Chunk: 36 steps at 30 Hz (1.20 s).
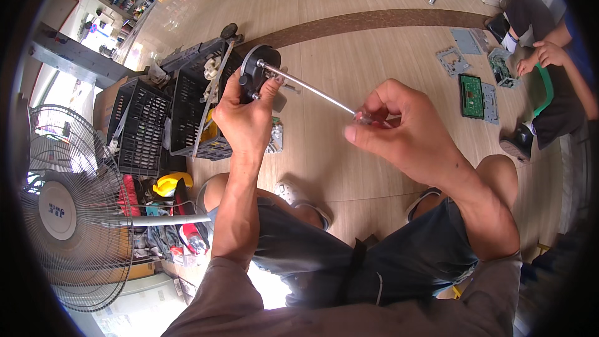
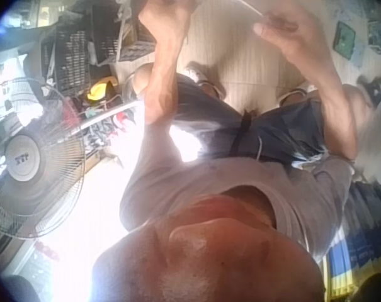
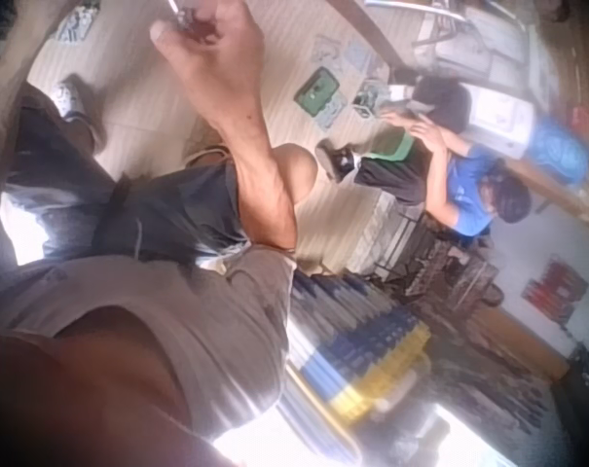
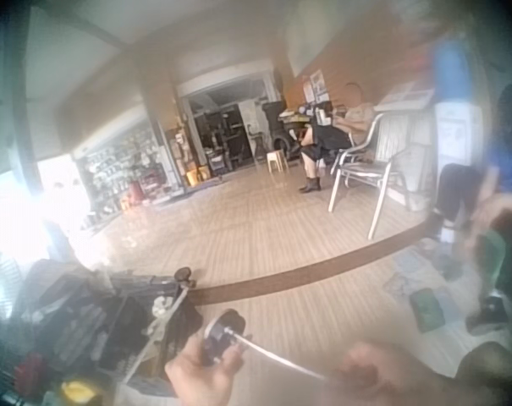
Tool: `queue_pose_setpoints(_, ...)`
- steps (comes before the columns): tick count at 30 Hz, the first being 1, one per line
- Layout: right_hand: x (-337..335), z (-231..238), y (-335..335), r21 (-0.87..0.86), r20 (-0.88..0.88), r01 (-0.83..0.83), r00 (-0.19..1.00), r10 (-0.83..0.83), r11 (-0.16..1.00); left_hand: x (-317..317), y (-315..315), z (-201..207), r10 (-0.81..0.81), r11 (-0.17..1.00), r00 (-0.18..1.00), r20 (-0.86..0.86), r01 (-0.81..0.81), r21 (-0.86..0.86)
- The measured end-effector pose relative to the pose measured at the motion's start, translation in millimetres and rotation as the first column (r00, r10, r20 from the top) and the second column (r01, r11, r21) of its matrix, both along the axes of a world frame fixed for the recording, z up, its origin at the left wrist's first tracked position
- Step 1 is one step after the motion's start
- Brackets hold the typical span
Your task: The person disassembles a small electric motor using a screwdriver, then works on a circuit board placed on the floor with the tool.
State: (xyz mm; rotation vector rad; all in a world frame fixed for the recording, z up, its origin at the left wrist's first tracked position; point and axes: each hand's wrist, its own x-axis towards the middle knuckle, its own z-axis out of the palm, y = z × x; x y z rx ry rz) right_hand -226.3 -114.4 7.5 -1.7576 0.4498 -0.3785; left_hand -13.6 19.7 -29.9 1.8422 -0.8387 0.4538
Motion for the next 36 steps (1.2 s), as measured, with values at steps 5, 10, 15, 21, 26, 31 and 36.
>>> queue_pose_setpoints(5,0,7,2,0.084,-0.031,0.026,0.999,-0.023,0.996,-1,2,2,-0.002,1.0,1.0,-0.007,0.002,0.02)
queue_pose_setpoints(10,-1,12,0,0.171,-0.178,0.01,0.984,0.021,0.985,-2,1,2,-0.003,0.999,0.998,-0.059,0.005,0.033)
queue_pose_setpoints(15,1,8,5,0.07,-0.043,0.022,0.999,-0.019,0.997,-2,1,2,-0.008,0.999,0.998,-0.062,0.01,0.03)
queue_pose_setpoints(21,1,2,2,0.038,-0.031,0.025,0.999,-0.024,0.999,-3,1,4,0.001,0.999,0.997,-0.081,0.003,0.05)
queue_pose_setpoints(26,0,2,1,0.069,-0.092,-0.02,0.995,0.027,0.997,-3,2,4,-0.014,1.0,0.997,-0.078,0.016,0.025)
queue_pose_setpoints(31,0,-1,-1,0.3,-0.09,-0.123,0.984,0.157,0.946,-4,3,4,-0.006,1.0,0.999,-0.033,0.007,0.021)
queue_pose_setpoints(36,2,9,5,0.307,-0.081,-0.08,0.991,0.11,0.948,-3,3,2,-0.019,1.0,0.999,-0.041,0.019,0.013)
